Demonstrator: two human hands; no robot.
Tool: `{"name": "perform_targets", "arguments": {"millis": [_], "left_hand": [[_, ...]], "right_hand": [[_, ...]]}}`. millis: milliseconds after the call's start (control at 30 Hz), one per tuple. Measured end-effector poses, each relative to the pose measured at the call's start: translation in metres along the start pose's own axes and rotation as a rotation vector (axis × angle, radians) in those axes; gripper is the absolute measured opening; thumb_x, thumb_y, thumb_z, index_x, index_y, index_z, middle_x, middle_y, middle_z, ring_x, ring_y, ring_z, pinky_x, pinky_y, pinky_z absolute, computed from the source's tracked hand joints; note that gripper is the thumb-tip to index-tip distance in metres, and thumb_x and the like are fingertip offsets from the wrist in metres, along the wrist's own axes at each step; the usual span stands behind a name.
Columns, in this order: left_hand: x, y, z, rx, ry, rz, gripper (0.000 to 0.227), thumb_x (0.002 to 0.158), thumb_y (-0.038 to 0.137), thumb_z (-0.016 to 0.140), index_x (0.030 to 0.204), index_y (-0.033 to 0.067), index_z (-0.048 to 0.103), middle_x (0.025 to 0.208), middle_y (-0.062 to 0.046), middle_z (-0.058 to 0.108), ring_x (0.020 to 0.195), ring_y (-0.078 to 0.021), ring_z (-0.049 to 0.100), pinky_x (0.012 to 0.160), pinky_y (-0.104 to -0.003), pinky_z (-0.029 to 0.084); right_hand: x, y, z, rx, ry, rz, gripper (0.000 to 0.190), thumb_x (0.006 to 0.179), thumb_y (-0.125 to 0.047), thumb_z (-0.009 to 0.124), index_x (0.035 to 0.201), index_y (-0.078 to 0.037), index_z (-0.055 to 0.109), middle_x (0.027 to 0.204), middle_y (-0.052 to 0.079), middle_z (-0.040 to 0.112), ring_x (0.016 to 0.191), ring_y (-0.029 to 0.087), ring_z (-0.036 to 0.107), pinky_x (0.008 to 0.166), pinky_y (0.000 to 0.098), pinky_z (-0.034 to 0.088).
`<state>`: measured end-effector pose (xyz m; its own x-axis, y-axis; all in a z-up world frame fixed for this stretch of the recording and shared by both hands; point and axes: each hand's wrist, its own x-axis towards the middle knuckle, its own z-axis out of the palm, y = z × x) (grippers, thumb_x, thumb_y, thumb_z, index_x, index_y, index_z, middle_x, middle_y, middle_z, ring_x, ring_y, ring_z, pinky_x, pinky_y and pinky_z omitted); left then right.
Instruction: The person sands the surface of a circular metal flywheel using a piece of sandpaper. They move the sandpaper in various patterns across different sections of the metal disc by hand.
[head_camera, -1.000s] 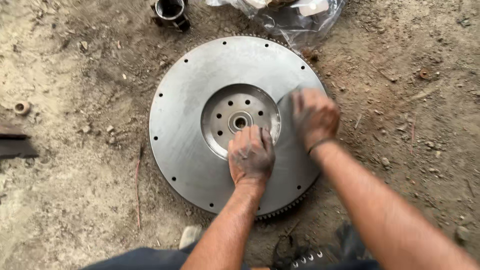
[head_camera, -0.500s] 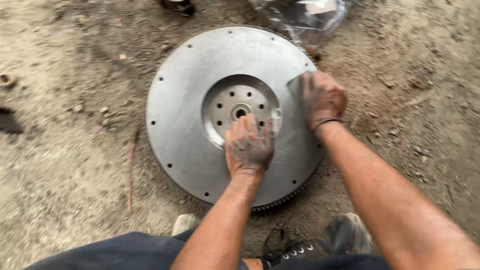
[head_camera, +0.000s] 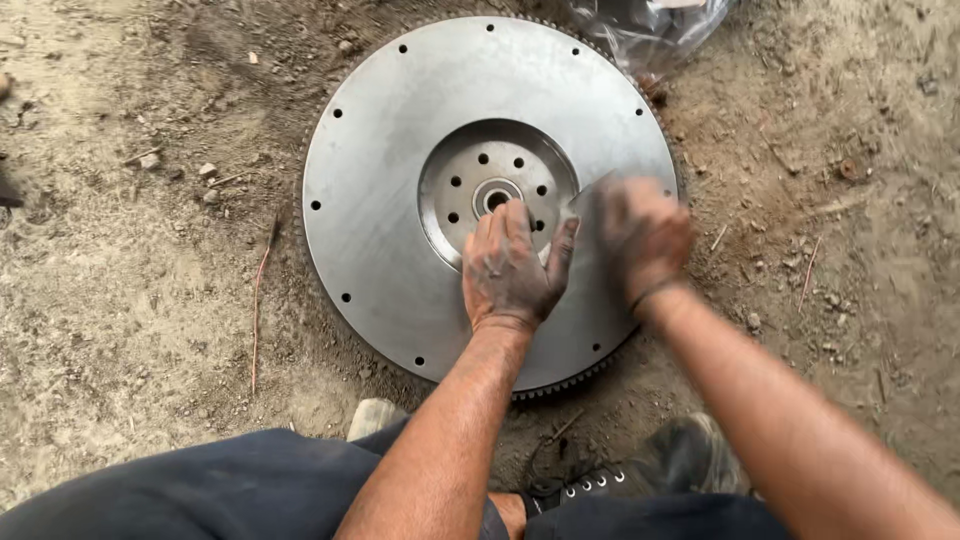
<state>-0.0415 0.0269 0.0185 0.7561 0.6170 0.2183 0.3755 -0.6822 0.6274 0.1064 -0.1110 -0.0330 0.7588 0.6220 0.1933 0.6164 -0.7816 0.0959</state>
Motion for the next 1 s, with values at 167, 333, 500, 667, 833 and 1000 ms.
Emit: {"name": "perform_targets", "arguments": {"millis": [167, 333, 500, 667, 833, 1000], "left_hand": [[0.006, 0.003, -0.007, 0.02, -0.101, -0.039, 0.054, 0.101, 0.058, 0.048, 0.103, 0.005, 0.062, 0.087, -0.012, 0.064, 0.08, -0.025, 0.063, 0.071, -0.043, 0.047], [0.004, 0.002, -0.004, 0.01, -0.077, -0.046, 0.057, 0.099, 0.061, 0.049, 0.103, 0.0057, 0.063, 0.086, -0.012, 0.065, 0.08, -0.025, 0.064, 0.07, -0.043, 0.048], [0.0, -0.002, 0.003, 0.016, 0.026, 0.006, 0.058, 0.102, 0.061, 0.048, 0.106, 0.005, 0.064, 0.091, -0.011, 0.067, 0.083, -0.0252, 0.065, 0.073, -0.042, 0.049], [0.003, 0.001, 0.0, 0.023, -0.068, -0.019, 0.057, 0.102, 0.06, 0.049, 0.104, 0.0055, 0.066, 0.093, -0.01, 0.068, 0.085, -0.0243, 0.066, 0.075, -0.042, 0.049], [-0.001, 0.004, -0.002, -0.015, 0.013, 0.007, 0.055, 0.101, 0.058, 0.049, 0.096, 0.0064, 0.066, 0.089, -0.013, 0.069, 0.087, -0.029, 0.068, 0.077, -0.045, 0.05], [0.001, -0.001, -0.003, -0.124, -0.042, -0.053, 0.055, 0.1, 0.059, 0.051, 0.087, 0.0069, 0.064, 0.083, -0.017, 0.069, 0.083, -0.0373, 0.069, 0.077, -0.05, 0.054]], "right_hand": [[0.042, 0.028, 0.002, -0.083, 0.214, -0.006, 0.05, 0.119, -0.044, 0.05, 0.077, -0.018, 0.059, 0.07, 0.001, 0.059, 0.052, 0.011, 0.054, 0.043, 0.0271, 0.044], [-0.056, -0.043, -0.057, 0.323, 0.114, -0.3, 0.014, 0.103, -0.006, 0.052, 0.093, -0.01, 0.061, 0.08, 0.008, 0.062, 0.064, 0.02, 0.06, 0.057, 0.0345, 0.051], [-0.056, -0.035, -0.061, 0.251, 0.128, -0.378, 0.007, 0.092, -0.005, 0.058, 0.092, -0.012, 0.061, 0.08, 0.01, 0.062, 0.069, 0.027, 0.063, 0.058, 0.0396, 0.053], [-0.001, 0.033, -0.011, 0.042, 0.104, 0.019, 0.045, 0.117, -0.04, 0.047, 0.086, -0.012, 0.063, 0.077, 0.008, 0.065, 0.057, 0.018, 0.061, 0.049, 0.0329, 0.052], [-0.046, -0.001, -0.002, -0.091, 0.203, 0.065, 0.034, 0.111, -0.031, 0.055, 0.081, -0.015, 0.061, 0.078, 0.008, 0.064, 0.061, 0.024, 0.062, 0.054, 0.0382, 0.053], [-0.11, -0.097, -0.042, 0.239, 0.025, 0.061, 0.009, 0.093, -0.016, 0.058, 0.099, -0.012, 0.064, 0.093, 0.011, 0.066, 0.081, 0.032, 0.068, 0.07, 0.0451, 0.056]]}}
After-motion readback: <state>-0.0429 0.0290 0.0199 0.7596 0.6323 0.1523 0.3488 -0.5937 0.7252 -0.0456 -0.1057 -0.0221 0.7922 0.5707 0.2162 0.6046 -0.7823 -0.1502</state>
